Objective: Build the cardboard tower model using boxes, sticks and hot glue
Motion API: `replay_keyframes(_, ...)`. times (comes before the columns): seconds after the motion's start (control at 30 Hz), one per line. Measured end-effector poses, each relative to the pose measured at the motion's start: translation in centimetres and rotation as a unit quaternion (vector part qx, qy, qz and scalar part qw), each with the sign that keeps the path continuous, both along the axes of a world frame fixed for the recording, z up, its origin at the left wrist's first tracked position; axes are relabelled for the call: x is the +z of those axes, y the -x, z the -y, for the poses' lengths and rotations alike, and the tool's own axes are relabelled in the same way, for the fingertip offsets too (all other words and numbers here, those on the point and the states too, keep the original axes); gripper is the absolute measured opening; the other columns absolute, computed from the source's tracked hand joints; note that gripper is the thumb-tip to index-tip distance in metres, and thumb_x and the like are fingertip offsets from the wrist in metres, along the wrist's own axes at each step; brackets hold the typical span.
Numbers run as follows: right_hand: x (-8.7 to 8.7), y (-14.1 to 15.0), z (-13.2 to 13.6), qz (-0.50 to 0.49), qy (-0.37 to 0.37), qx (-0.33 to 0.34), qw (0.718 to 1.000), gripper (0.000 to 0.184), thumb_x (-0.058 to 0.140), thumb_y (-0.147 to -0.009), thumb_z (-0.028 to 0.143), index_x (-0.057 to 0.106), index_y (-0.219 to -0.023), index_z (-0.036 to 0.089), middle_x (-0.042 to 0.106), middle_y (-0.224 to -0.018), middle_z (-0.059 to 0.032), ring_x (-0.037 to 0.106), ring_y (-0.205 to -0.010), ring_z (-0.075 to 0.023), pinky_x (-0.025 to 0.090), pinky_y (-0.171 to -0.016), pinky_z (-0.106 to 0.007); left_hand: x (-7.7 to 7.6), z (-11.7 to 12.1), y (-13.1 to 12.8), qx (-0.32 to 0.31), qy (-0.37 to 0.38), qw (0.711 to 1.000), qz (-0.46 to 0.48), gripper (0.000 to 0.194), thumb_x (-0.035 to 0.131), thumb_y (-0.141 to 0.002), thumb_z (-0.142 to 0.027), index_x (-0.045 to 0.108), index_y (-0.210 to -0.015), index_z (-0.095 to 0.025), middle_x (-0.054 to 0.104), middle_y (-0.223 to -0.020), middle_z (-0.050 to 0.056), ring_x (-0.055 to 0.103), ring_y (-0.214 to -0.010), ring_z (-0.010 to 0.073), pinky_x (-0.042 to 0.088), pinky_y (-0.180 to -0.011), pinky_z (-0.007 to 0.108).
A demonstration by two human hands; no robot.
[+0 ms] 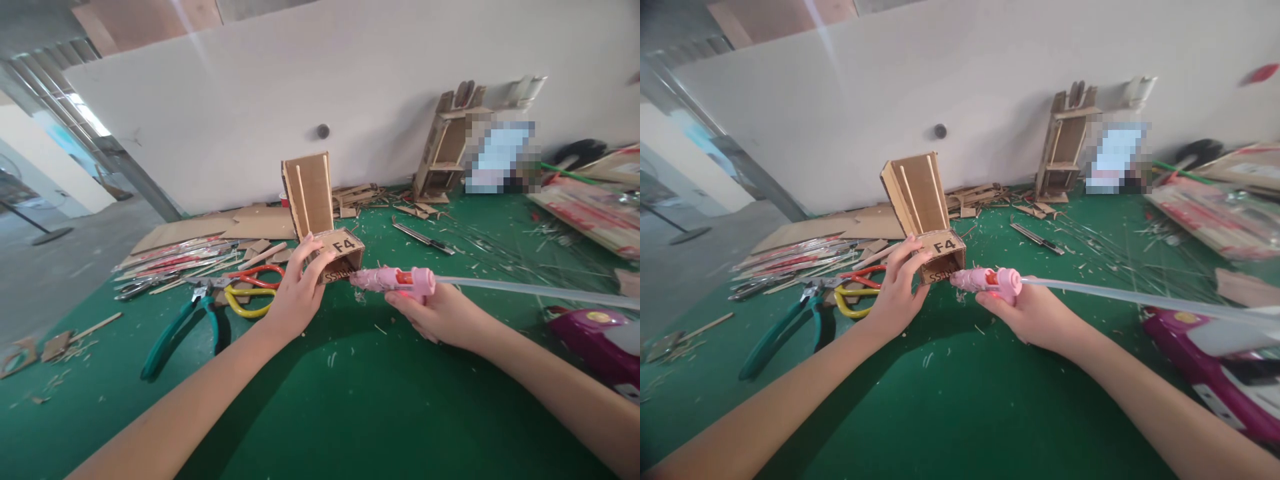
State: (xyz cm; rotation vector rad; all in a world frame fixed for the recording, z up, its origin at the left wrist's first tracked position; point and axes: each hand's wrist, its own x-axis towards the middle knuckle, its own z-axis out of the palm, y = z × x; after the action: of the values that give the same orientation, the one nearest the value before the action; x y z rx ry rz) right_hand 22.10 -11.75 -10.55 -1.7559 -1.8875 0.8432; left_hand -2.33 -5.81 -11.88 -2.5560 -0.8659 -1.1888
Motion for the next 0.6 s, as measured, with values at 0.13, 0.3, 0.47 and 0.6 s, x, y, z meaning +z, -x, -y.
replay_keyframes(0.13, 0.0, -0.02, 0.07, -0.01, 0.008, -0.003, 1.0, 0.055, 0.041, -0.083, 0.065, 0.037, -0.047, 0.023, 0.043, -0.04, 0.0019, 0.043, -0.04, -0.0121, 0.037, -0.046, -0.028, 0.01, 0.0, 0.06, 0.004, 0.007, 1.0, 0.0, 0.054, 0.045, -0.085, -0.001, 0.034, -0.134, -0.023, 0.039, -0.135, 0.013, 0.028, -0.14, 0.028, 0.033, -0.112, 0.053)
replay_keyframes(0.3, 0.06, 0.08, 0.07, -0.014, 0.003, -0.005, 1.0, 0.053, 0.041, -0.083, 0.063, 0.037, -0.048, 0.023, 0.043, -0.04, 0.0017, 0.043, -0.041, -0.0126, 0.037, -0.045, -0.028, -0.02, -0.01, 0.01, -0.001, 0.006, 1.0, -0.003, 0.056, 0.046, -0.083, 0.0, 0.034, -0.134, -0.021, 0.038, -0.135, 0.013, 0.028, -0.14, 0.0273, 0.031, -0.114, 0.052)
replay_keyframes(0.47, 0.11, 0.07, 0.05, -0.001, -0.006, 0.004, 1.0, 0.054, 0.041, -0.082, 0.063, 0.037, -0.046, 0.023, 0.043, -0.04, 0.0013, 0.043, -0.04, -0.0126, 0.037, -0.045, -0.029, -0.07, -0.22, -0.04, -0.008, 0.004, 1.0, 0.009, 0.056, 0.047, -0.083, 0.001, 0.036, -0.133, -0.02, 0.039, -0.133, 0.013, 0.028, -0.14, 0.0275, 0.031, -0.114, 0.051)
replay_keyframes(0.6, 0.02, 0.01, 0.03, 0.0, -0.008, 0.003, 1.0, 0.055, 0.041, -0.083, 0.063, 0.037, -0.046, 0.023, 0.043, -0.04, 0.001, 0.043, -0.04, -0.0126, 0.037, -0.045, -0.028, -0.09, -0.25, -0.02, -0.006, 0.005, 1.0, 0.011, 0.056, 0.047, -0.083, 0.0, 0.036, -0.133, -0.02, 0.039, -0.133, 0.013, 0.029, -0.139, 0.0278, 0.031, -0.114, 0.052)
